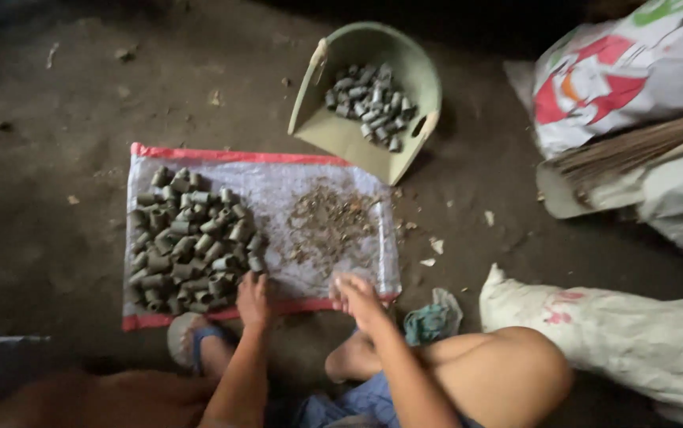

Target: The person sits on the floor and sorts small, cylindrical ceramic parts spread on a plastic sheet. They pick up the parts, wipe them with a cloth, and transfer them into a plastic bag and a cardboard box.

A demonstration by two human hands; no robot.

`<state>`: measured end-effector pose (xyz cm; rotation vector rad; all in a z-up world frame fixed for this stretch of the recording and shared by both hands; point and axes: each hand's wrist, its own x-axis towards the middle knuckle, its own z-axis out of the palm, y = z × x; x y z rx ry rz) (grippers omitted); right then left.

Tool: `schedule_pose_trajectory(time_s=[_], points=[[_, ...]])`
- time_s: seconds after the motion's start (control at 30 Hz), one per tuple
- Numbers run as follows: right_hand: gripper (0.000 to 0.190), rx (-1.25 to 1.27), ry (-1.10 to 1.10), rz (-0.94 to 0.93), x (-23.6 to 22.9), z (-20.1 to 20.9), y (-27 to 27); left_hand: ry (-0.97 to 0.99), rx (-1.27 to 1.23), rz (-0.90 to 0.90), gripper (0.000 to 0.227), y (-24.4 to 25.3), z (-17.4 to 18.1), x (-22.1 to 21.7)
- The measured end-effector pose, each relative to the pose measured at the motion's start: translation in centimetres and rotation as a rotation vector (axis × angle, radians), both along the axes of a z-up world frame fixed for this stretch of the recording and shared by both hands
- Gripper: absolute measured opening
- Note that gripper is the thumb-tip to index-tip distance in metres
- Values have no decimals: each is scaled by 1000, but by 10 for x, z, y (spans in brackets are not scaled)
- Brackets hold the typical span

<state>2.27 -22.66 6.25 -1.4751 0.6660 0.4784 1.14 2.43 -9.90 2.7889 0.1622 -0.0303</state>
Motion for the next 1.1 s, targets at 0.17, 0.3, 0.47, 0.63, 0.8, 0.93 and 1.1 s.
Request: schedule_pose_trajectory(time_s=[0.17,0.3,0.47,0.63,0.8,0.93,1.1], points=[[39,-48,53,128,-39,-74,1,-105,131,-60,35,-11,-34,3],[40,-73,22,211,-44,-65,-8,130,37,-34,29,-28,-9,-9],[36,-91,117,137,-37,-80,-6,199,-502,248,62,-40,14,-3],[49,186,185,-53,-20,-9,45,374,-809,79,52,-80,75,3],[31,273,187,-299,-8,10,47,263,-875,-67,54,-49,123,26],[36,378,251,-217,-8,-6,13,-217,-269,119,48,27,127,54],[82,842,338,-304,-17,38,13,-353,7,242,39,61,69,71]])
